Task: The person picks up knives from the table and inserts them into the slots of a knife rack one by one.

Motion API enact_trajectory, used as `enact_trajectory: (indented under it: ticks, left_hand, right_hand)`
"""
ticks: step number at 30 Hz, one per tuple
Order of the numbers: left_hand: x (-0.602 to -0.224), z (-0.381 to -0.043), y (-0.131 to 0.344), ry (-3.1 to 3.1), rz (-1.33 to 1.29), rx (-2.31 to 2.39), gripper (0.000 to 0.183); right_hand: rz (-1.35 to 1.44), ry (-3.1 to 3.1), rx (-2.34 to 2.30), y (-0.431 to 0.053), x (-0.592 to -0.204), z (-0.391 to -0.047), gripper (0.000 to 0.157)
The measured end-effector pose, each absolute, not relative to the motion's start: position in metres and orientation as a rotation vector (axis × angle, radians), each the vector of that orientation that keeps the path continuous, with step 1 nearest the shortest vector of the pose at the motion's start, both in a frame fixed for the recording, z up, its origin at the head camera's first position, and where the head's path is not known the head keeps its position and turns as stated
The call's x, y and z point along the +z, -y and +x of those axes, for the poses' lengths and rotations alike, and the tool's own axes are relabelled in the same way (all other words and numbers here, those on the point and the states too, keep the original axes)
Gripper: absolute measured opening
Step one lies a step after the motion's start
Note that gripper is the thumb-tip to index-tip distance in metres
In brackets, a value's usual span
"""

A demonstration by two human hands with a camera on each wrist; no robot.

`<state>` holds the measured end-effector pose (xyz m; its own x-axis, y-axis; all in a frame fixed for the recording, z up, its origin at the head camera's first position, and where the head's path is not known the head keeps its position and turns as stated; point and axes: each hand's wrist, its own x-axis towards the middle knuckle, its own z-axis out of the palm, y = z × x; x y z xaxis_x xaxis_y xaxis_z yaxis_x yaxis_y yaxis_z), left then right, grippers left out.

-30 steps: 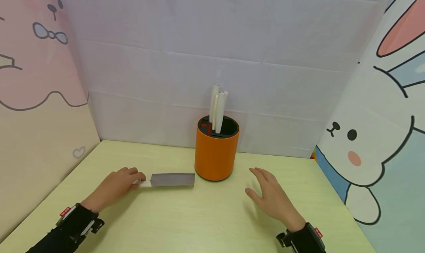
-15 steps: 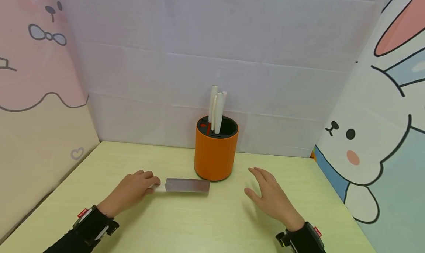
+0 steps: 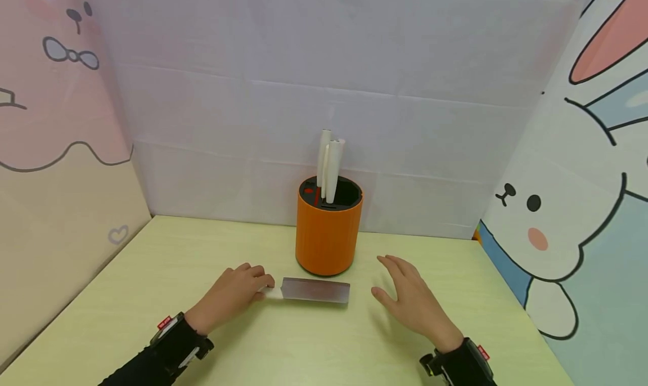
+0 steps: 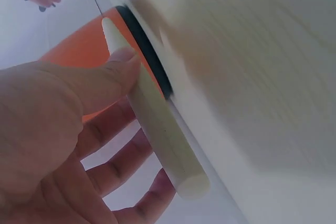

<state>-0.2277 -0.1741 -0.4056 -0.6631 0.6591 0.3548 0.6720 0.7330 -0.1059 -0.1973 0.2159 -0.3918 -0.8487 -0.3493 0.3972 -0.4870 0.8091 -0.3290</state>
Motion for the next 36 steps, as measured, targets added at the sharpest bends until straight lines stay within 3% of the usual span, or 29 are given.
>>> enact_trajectory:
  ticks: [19,36]
  left_hand:
    - [-0.408,-0.221,0.099,2.678,-1.032,-0.029,0.023]
    - [-0.417,-0.221,0.062,2.743,-1.026,-0.021,0.022]
  right_hand:
    - [0.663,2.649,0.611,-0.215,-0.390,-0.197,0.062]
    - [0.670,2.641,0.615,-0.214,-0.394,-0.198,0.062]
